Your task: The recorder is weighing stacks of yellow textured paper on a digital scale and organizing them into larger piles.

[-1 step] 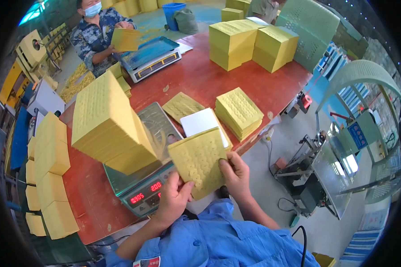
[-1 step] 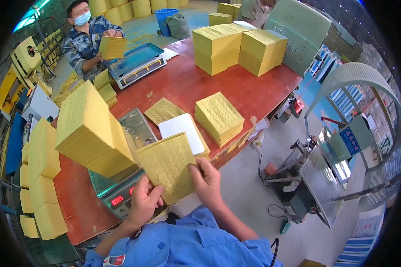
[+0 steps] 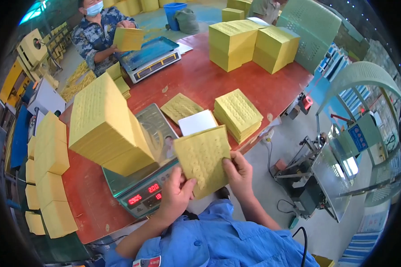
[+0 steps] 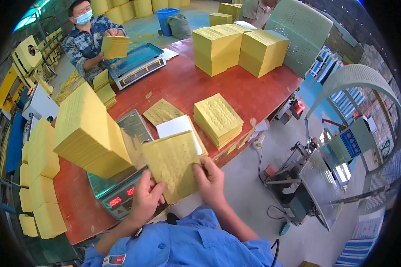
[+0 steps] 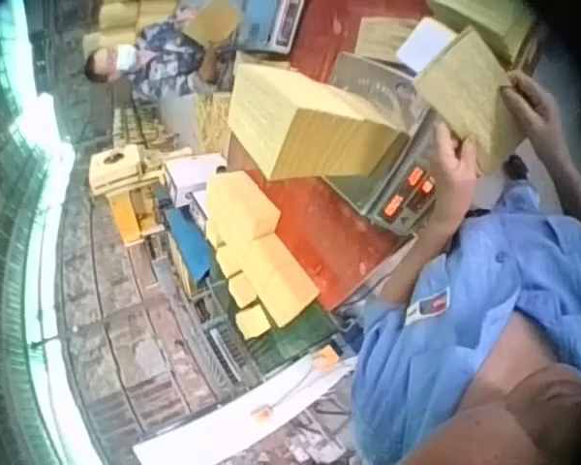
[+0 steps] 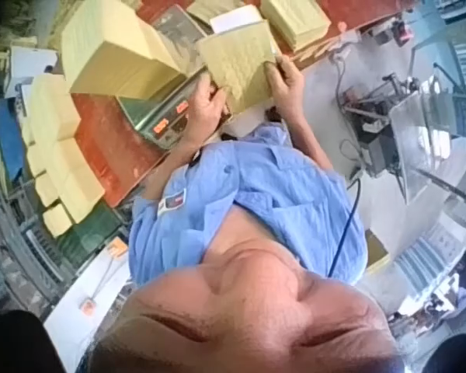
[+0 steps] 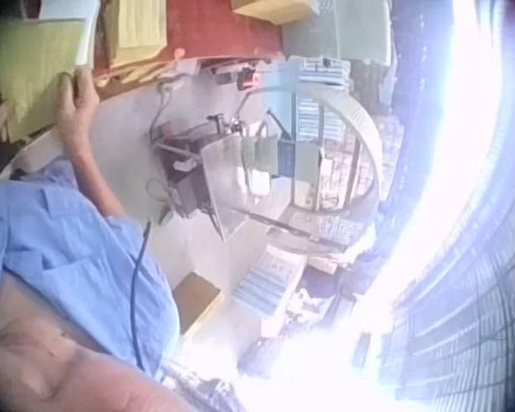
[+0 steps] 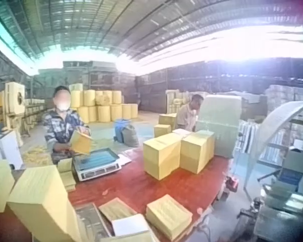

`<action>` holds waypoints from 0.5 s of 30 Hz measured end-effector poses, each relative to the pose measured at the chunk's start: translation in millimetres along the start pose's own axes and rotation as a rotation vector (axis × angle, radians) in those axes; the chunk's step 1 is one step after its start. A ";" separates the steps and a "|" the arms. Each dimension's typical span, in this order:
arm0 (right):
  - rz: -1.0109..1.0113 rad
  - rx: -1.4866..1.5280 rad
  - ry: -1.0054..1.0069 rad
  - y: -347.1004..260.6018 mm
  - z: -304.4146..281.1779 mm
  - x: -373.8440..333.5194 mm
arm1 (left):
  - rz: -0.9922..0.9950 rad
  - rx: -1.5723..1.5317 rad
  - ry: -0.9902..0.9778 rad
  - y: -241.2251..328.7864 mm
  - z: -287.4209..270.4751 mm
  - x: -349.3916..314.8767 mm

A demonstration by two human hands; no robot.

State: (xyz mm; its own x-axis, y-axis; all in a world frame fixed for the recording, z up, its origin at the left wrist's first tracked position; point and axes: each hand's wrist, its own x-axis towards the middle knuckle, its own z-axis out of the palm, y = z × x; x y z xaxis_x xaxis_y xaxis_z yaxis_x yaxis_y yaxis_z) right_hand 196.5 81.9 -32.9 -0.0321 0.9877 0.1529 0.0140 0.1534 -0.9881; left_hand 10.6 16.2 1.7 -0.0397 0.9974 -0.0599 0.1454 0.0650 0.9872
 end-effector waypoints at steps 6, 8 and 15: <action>-0.067 -0.114 0.096 16.2 -105.0 111.9 | 0.108 0.026 0.118 26.8 103.1 118.7; -0.148 -0.260 0.079 27.6 -125.4 151.8 | 0.139 0.101 0.170 16.2 127.3 154.2; -0.032 -0.454 -0.097 44.4 -141.6 224.8 | 0.066 0.401 0.304 -0.9 161.1 214.2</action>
State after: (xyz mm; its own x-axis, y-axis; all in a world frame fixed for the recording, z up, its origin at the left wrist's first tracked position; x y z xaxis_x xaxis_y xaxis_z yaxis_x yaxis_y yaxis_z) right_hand 331.4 315.0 -39.7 -0.1328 0.9783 0.1592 0.4467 0.2024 -0.8715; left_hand 161.3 234.7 -35.7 -0.2951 0.9496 0.1052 0.5233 0.0685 0.8494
